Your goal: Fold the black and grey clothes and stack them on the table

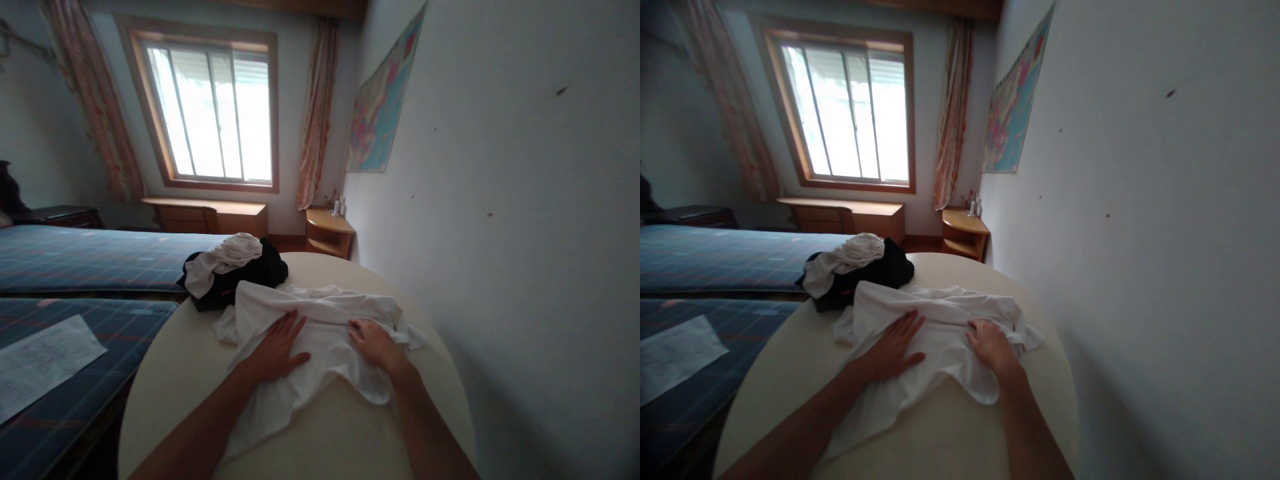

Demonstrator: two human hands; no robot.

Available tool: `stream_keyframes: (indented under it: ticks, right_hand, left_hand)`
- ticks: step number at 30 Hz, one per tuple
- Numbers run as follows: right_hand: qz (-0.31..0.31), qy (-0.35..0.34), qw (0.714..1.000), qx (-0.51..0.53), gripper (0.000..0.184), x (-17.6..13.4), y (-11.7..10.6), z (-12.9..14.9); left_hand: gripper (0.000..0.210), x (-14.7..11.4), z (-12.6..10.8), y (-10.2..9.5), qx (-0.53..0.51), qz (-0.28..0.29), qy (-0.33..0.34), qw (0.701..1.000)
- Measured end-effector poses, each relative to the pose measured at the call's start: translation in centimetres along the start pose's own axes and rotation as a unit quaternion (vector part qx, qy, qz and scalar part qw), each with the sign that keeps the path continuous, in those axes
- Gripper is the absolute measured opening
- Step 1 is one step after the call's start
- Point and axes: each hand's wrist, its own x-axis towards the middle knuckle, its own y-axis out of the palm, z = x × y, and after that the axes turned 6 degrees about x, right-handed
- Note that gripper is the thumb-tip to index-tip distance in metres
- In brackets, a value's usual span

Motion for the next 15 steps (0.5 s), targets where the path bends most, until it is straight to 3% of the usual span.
stream_keyframes:
  ticks: [9,15]
  right_hand:
    - [0.038,-0.053,0.998,-0.016,0.042,-0.6,0.2,-0.4]
    - [-0.021,-0.114,0.993,-0.027,0.045,-5.1,-1.3,-2.4]
  left_hand:
    - [0.072,-0.6,0.6,-2.9,0.012,0.035,0.054,0.998]
    - [0.065,-2.8,0.3,-3.9,-0.019,0.021,0.104,0.994]
